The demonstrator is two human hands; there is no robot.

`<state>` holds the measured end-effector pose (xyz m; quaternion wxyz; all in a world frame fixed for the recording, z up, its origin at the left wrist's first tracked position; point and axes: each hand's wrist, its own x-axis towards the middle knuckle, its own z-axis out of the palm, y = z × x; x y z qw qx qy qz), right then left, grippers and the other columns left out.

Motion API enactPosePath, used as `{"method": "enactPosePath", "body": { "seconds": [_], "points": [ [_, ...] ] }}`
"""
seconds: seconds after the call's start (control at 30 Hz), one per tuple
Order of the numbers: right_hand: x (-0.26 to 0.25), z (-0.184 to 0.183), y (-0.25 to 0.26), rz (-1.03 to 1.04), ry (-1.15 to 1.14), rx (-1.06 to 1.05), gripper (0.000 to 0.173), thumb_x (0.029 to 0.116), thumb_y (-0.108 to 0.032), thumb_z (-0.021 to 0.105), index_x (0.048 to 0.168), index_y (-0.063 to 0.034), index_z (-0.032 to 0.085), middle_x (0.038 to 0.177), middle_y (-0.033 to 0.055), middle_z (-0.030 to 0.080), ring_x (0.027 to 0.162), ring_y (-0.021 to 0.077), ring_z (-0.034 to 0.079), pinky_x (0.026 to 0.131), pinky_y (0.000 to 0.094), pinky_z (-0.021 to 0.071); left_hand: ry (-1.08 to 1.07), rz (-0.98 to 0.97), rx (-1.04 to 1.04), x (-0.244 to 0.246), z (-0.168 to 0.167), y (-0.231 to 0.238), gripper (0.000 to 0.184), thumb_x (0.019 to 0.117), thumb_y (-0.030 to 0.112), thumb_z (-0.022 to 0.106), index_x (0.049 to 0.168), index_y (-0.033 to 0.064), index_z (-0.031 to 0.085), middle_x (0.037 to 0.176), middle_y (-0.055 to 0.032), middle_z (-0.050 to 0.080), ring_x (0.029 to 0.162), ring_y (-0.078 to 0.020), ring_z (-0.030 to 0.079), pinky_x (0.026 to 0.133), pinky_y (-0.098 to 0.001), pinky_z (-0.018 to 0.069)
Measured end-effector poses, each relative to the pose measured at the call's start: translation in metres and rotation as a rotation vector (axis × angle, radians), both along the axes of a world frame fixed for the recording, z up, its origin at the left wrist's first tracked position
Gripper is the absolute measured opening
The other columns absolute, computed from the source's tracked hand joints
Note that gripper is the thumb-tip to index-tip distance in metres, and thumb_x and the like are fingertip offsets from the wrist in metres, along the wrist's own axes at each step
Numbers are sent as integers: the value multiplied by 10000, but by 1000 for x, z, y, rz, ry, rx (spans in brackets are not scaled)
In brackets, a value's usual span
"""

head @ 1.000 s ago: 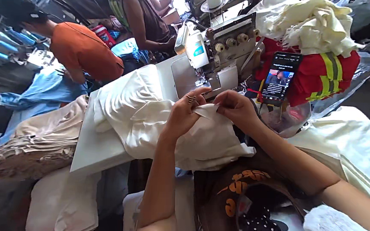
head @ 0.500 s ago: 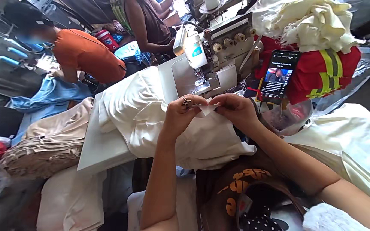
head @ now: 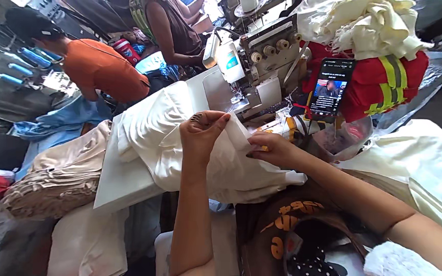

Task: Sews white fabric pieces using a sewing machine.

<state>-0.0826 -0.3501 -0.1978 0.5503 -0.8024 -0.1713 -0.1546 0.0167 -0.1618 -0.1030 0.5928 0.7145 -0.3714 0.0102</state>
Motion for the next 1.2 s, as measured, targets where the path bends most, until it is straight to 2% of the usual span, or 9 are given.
{"method": "enactPosePath", "body": {
  "seconds": [0.1,0.27,0.47,0.67,0.77,0.93,1.07,1.13,1.2],
  "points": [
    [-1,2,1,-6,16,44,352,929,-141,738,1247,-12,660,1164,126,687,1029,162,673,903,348,573,-77,65,-26,3,8,-3,154,874,-22,741,985,82,719,911,66,749,794,-29,704,736,-211,603],
    [1,11,1,46,25,-68,176,981,-152,654,934,-9,744,933,93,700,864,154,672,784,357,574,-202,120,-67,3,23,-2,142,905,38,728,1026,111,704,965,89,736,836,-26,695,763,-219,600],
    [-26,40,-2,398,-26,215,139,926,-57,724,883,75,723,895,120,693,853,65,643,760,193,524,-328,114,-278,6,52,14,198,880,40,774,1049,93,685,976,31,747,861,-99,718,790,-279,619],
    [-26,42,-7,194,-14,178,204,870,-121,797,815,40,684,850,104,657,817,78,608,717,200,495,-322,165,-292,15,50,1,291,848,0,793,1092,58,644,964,-7,740,869,-149,733,794,-319,640],
    [-31,44,-7,441,52,371,204,845,-33,796,975,86,693,968,106,695,892,37,650,780,175,536,-303,142,-330,22,45,-2,285,856,-14,783,1066,68,608,958,-22,737,907,-179,740,831,-352,641],
    [-23,34,-13,181,26,57,126,918,-83,732,896,38,706,910,140,661,846,145,633,748,258,530,-297,76,-269,25,40,-15,262,861,13,786,1031,144,636,946,45,744,897,-127,740,810,-301,639],
    [-26,34,-20,405,-8,241,102,894,-17,740,894,83,720,919,143,700,885,88,662,790,200,539,-332,42,-249,33,35,-15,203,887,26,761,1003,150,650,949,47,749,907,-132,743,813,-307,639],
    [-14,18,-23,336,100,318,111,916,-28,712,907,83,702,914,105,682,873,45,626,784,190,512,-341,28,-142,49,29,-26,180,920,87,749,1033,182,646,956,122,733,880,-31,714,802,-232,615],
    [3,-9,-26,152,237,320,170,948,-107,703,913,59,699,904,75,669,841,30,603,767,200,502,-337,98,84,73,1,-37,184,940,117,727,1086,60,631,960,46,688,829,-8,658,770,-221,573]
  ]
}}
